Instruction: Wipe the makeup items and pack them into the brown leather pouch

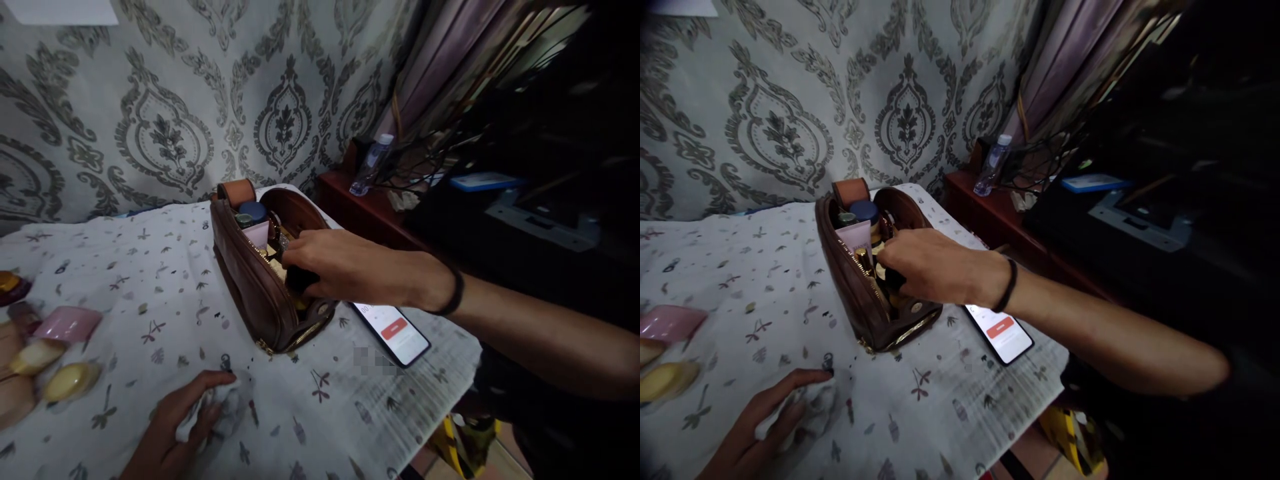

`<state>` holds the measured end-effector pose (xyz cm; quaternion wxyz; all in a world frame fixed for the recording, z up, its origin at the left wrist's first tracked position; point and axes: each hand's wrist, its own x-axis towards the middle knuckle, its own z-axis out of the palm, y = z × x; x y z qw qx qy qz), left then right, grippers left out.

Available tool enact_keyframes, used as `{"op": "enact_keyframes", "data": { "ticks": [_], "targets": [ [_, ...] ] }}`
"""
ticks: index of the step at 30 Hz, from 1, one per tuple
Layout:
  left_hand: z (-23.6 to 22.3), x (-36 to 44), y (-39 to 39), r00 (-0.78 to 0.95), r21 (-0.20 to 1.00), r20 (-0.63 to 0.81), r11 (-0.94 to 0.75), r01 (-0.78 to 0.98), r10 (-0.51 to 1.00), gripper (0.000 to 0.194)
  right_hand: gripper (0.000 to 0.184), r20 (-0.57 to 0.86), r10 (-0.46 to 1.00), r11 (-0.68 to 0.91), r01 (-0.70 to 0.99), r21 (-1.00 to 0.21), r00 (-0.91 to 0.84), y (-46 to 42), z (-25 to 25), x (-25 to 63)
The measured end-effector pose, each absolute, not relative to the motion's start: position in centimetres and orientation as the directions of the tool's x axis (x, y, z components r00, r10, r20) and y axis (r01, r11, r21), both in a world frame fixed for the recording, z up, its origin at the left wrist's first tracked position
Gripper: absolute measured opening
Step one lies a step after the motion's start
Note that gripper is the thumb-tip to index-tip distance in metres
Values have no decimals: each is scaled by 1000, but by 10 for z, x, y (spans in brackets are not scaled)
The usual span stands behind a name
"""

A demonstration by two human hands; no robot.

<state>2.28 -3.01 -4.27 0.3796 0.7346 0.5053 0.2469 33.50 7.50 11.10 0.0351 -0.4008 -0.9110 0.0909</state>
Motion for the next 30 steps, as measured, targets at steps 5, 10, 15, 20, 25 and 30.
{"op": "enact_keyframes", "data": {
  "ticks": [5, 10, 15, 20, 25, 30],
  "targets": [
    [-40, 28, -31, 357, 852, -27, -166, 497, 934, 35, 13, -227, 710, 671, 738, -67, -666, 80, 113, 328],
    [-42, 29, -31, 388, 857, -52, -158, 490, 920, 33, 19, -218, 705, 675, 733, -84, -675, 80, 114, 330],
    [-46, 27, -29, 410, 888, -50, -147, 435, 911, 37, 16, -53, 727, 671, 724, -159, -685, 79, 120, 337],
    [-35, 34, -27, 445, 893, -38, -169, 417, 895, 36, 23, 201, 777, 623, 774, -114, -596, 59, 129, 329],
    [-24, 38, -25, 450, 905, -26, -171, 390, 893, 39, 26, 521, 593, 794, 556, -247, -614, 23, 109, 304],
    [-12, 31, -19, 401, 886, 78, -248, 392, 913, 38, 36, 421, 488, 865, 361, -348, -764, 3, 61, 267]
  ]
}}
